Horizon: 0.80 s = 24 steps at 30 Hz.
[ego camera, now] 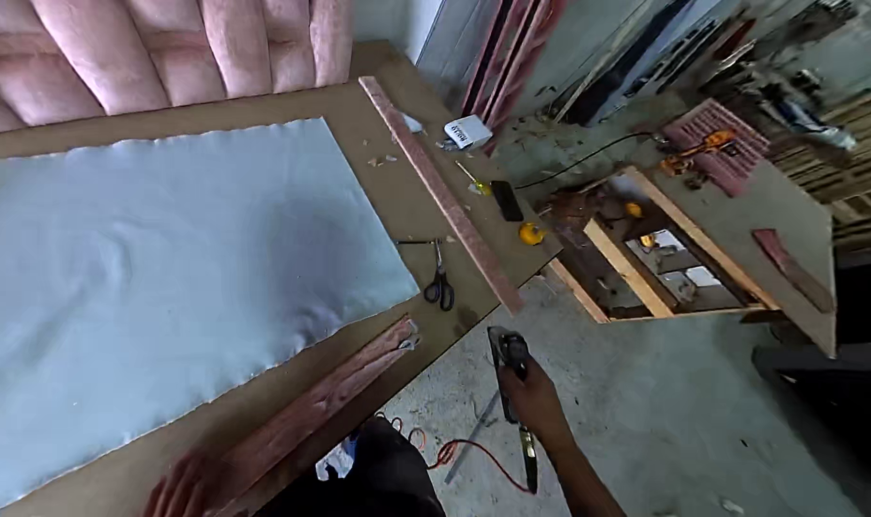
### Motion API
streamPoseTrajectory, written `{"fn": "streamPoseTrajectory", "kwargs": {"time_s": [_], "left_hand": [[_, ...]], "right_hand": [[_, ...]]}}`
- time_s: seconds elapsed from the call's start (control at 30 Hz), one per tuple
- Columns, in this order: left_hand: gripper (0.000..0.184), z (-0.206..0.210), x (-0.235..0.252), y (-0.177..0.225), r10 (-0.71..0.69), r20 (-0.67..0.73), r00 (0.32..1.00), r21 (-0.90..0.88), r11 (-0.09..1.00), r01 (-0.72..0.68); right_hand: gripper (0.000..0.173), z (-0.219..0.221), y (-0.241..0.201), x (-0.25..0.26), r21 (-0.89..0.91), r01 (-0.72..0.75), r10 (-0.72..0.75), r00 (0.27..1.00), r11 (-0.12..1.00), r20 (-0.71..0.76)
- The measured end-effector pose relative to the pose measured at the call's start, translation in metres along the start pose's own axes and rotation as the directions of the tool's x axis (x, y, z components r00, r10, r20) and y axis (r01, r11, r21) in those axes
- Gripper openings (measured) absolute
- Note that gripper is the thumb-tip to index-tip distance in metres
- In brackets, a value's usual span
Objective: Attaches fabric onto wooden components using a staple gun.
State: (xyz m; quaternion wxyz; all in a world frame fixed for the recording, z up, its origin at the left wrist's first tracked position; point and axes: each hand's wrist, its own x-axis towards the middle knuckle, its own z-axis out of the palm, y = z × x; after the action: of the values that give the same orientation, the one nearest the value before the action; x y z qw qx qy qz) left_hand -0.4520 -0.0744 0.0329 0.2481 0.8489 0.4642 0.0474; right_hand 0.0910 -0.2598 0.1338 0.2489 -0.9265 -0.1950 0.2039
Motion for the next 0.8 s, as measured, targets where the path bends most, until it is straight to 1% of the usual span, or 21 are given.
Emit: {"fn": "streamPoseTrajectory", "kwargs": {"time_s": [0.03,0.1,0.17,0.23,0.27,0.33,0.4,0.43,0.5,0.53,0.57,0.6,0.63,0.67,0.7,0.73,0.77,0.8], "left_hand": [[0.079,0.012,0.019,0.02,0.027,0.012,1.0,-0.006,1.0,-0.027],[0.073,0.029,0.05,0.053,0.053,0.009,0.999,-0.012,0.999,-0.053],[0.062,0.029,0.072,0.072,0.086,0.035,0.996,-0.06,0.995,-0.083],[0.057,0.02,0.088,0.078,0.135,0.085,0.987,-0.055,0.99,-0.131],[0.057,0.012,0.089,0.082,0.159,0.137,0.978,-0.04,0.987,-0.155],[0.057,-0.007,0.088,0.088,0.176,0.246,0.953,0.023,0.982,-0.187],[0.048,-0.019,0.096,0.089,0.184,0.318,0.93,0.042,0.977,-0.208],[0.041,-0.018,0.099,0.083,0.176,0.337,0.925,0.032,0.98,-0.199],[0.038,-0.014,0.103,0.074,0.079,0.383,0.92,-0.002,0.996,-0.085],[0.037,-0.011,0.104,0.073,0.038,0.361,0.932,0.004,0.999,-0.043],[0.037,-0.007,0.103,0.075,0.016,0.28,0.96,0.033,0.999,-0.026],[0.035,0.0,0.099,0.078,0.007,0.138,0.99,0.078,0.997,-0.017],[0.033,0.01,0.094,0.082,-0.01,-0.024,1.0,0.117,0.993,0.013],[0.032,0.022,0.087,0.088,-0.036,-0.166,0.985,0.142,0.988,0.06],[0.031,0.033,0.078,0.096,-0.073,-0.276,0.958,0.146,0.982,0.117],[0.03,0.045,0.069,0.105,-0.131,-0.358,0.925,0.119,0.976,0.184],[0.03,0.056,0.062,0.112,-0.203,-0.419,0.885,0.057,0.967,0.249],[0.029,0.065,0.057,0.116,-0.276,-0.461,0.843,-0.017,0.953,0.302]], "right_hand": [[0.046,-0.009,-0.008,0.022,-0.023,0.035,-0.035,0.999,0.999,-0.004],[0.042,-0.022,-0.027,0.065,-0.063,0.116,-0.116,0.993,0.991,-0.002],[0.041,-0.031,-0.046,0.102,-0.09,0.179,-0.178,0.984,0.98,0.013],[0.043,-0.037,-0.061,0.137,-0.103,0.21,-0.207,0.977,0.972,0.045],[0.041,-0.04,-0.066,0.151,-0.096,0.213,-0.207,0.976,0.972,0.071],[0.037,-0.042,-0.069,0.169,-0.047,0.196,-0.186,0.968,0.979,0.169],[0.036,-0.043,-0.071,0.185,0.029,0.207,-0.207,0.942,0.978,0.264],[0.036,-0.045,-0.071,0.19,0.043,0.22,-0.222,0.924,0.975,0.311],[0.038,-0.047,-0.073,0.189,0.028,0.276,-0.263,0.872,0.961,0.413],[0.038,-0.049,-0.076,0.183,0.016,0.323,-0.293,0.834,0.946,0.468],[0.038,-0.05,-0.082,0.174,0.0,0.39,-0.332,0.784,0.921,0.524],[0.036,-0.05,-0.089,0.163,-0.007,0.47,-0.383,0.726,0.882,0.571],[0.033,-0.048,-0.094,0.15,0.002,0.566,-0.449,0.652,0.825,0.611],[0.03,-0.043,-0.094,0.138,0.028,0.659,-0.518,0.563,0.751,0.645],[0.029,-0.036,-0.092,0.129,0.059,0.741,-0.575,0.465,0.669,0.673],[0.03,-0.026,-0.09,0.123,0.087,0.801,-0.604,0.37,0.593,0.706],[0.033,-0.015,-0.088,0.118,0.1,0.841,-0.602,0.294,0.532,0.742],[0.037,-0.005,-0.087,0.114,0.102,0.867,-0.584,0.236,0.487,0.777]]}}
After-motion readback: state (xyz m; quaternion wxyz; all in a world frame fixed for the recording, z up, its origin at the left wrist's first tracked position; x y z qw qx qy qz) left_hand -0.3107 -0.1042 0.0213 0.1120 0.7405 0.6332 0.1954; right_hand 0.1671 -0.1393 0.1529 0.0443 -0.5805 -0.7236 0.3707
